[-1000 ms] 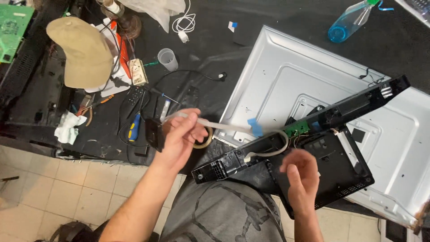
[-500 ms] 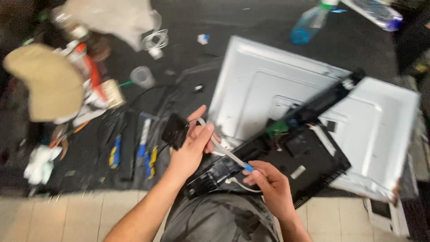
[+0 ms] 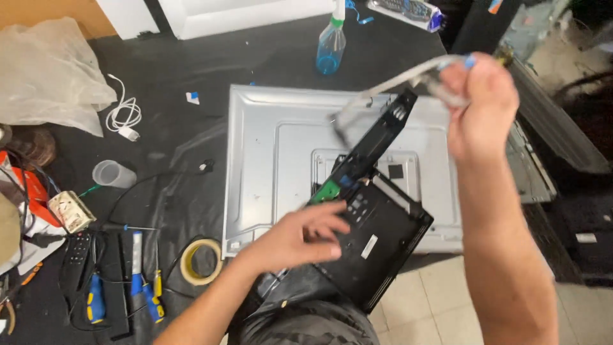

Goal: Preparing LED backlight strips with adhesive tape and reattaching the rear housing to a television panel during a repair process.

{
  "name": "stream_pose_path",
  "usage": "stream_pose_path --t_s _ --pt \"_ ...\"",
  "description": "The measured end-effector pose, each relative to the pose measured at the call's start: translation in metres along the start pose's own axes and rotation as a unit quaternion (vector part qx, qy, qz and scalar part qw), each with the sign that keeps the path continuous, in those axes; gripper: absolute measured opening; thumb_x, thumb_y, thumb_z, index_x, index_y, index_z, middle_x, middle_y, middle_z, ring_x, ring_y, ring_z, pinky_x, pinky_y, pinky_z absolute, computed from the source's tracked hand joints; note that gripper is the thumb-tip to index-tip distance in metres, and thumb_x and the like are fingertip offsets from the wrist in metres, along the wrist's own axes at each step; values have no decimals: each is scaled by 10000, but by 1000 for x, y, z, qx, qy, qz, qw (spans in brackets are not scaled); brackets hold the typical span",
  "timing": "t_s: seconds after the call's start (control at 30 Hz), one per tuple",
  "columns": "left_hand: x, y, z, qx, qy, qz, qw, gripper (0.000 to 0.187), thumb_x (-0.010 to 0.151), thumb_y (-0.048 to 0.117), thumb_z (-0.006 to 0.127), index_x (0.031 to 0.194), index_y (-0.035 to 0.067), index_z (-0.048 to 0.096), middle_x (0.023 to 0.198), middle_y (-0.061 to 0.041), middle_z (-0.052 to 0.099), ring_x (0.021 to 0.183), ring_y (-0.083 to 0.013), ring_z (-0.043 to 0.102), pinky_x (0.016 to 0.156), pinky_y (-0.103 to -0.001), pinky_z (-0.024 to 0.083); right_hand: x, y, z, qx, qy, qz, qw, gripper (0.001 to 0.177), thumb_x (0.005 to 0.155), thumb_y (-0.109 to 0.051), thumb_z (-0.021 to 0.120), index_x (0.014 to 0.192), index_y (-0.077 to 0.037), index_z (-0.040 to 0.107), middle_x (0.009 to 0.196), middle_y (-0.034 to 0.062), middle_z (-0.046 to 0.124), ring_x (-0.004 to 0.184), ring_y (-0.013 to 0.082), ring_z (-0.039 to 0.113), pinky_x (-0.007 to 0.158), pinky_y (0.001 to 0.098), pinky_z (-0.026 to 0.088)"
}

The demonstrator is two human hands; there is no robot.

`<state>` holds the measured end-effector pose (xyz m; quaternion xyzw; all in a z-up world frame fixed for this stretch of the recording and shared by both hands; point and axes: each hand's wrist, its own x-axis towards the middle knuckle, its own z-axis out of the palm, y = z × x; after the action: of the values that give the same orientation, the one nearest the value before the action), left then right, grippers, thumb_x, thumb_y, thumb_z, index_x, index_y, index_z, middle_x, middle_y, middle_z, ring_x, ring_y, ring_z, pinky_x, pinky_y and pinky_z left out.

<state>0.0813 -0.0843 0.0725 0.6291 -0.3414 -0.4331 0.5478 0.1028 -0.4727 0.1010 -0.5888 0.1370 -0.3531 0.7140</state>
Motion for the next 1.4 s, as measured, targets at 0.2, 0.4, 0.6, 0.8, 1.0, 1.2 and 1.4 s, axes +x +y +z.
stream_pose_path --t_s 0.2,0.4,0.6,0.8,1.0,1.2,1.4 --pt "-11 -17 39 -73 155 -56 984 640 909 383 836 1500 182 697 1299 -53 891 1113 -172 867 1062 -375 681 171 27 -29 -69 56 66 994 381 1084 -375 587 1385 -198 739 1248 -17 898 1139 70 897 815 267 692" --pt "-77 -121 77 -197 323 -132 916 624 856 44 906 1465 60 769 1198 -148 970 956 -191 882 951 -350 687 296 192 -94 7 120 249 961 366 1039 -437 608 1371 -366 742 1344 -132 918 1139 112 880 1073 348 613" --pt "-101 -92 83 -324 464 -286 773 624 897 -180 771 1505 -41 780 1234 -334 917 1003 -457 826 972 -519 645 271 286 -146 -387 55 275 878 439 1111 -431 599 1431 -158 725 1403 4 773 1250 195 726 1004 383 541" --pt "-99 -92 71 -125 394 -228 881 578 829 67 921 1402 87 856 1140 -111 992 896 -132 778 937 -295 640 251 264 -173 -511 13 39 858 363 1123 -481 712 1269 -163 807 1196 70 840 1082 285 782 903 461 590" --pt "-83 -89 50 275 419 -113 858 414 974 342 781 1327 127 806 1307 -54 816 1203 -237 767 1045 -404 582 41 149 -118 -410 -109 -242 873 203 1244 37 607 1074 -66 562 1174 143 754 1008 295 690 883 440 520" --pt "-44 -83 27 311 299 -123 894 728 950 352 839 1547 -6 624 1441 -265 702 1391 -443 622 1187 -529 458 -208 116 -24 -442 -134 116 879 163 1069 -209 776 1222 -176 820 912 110 832 901 307 803 834 432 607" --pt "-19 -120 6 191 244 -208 928 594 1091 537 632 1499 109 694 1349 -189 775 1327 -421 692 1128 -530 521 -258 111 22 -521 -211 102 821 392 1062 -326 755 1388 -109 765 994 108 840 891 311 797 822 456 628"
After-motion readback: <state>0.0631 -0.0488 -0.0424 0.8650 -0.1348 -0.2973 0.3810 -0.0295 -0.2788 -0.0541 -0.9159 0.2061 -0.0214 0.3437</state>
